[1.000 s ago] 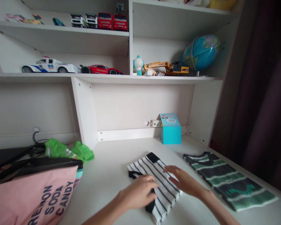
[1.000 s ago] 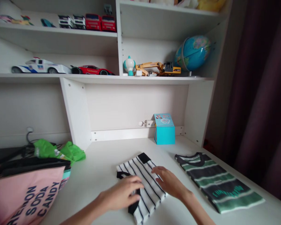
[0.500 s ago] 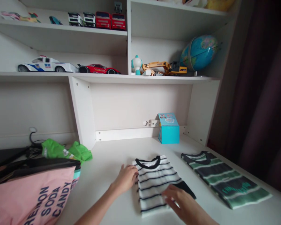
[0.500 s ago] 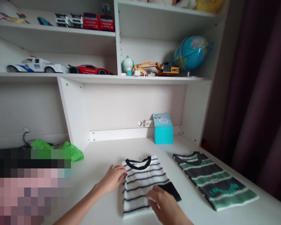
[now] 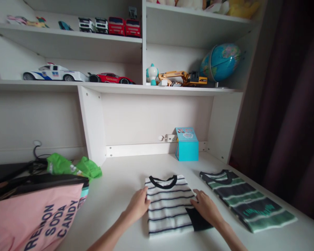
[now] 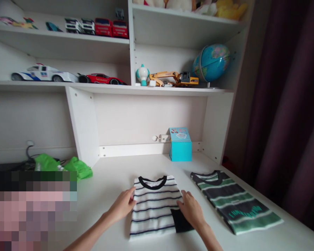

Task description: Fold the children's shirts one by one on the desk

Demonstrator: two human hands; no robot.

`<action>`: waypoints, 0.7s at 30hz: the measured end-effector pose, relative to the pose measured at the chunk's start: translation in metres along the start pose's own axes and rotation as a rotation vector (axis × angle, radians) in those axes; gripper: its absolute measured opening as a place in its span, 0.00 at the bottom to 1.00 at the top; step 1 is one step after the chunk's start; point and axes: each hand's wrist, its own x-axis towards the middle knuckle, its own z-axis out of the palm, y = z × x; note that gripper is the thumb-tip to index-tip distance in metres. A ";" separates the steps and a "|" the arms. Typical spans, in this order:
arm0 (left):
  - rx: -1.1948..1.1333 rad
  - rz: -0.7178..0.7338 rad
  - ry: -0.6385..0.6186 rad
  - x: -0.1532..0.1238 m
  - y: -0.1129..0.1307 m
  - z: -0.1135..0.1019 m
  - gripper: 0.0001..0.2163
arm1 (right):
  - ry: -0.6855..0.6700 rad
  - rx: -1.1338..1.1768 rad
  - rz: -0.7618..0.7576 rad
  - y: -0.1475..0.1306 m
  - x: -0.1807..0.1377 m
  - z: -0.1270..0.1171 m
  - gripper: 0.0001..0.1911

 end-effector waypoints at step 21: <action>-0.686 0.157 0.148 0.014 0.131 0.032 0.13 | 0.204 0.118 -0.029 0.100 0.014 -0.085 0.17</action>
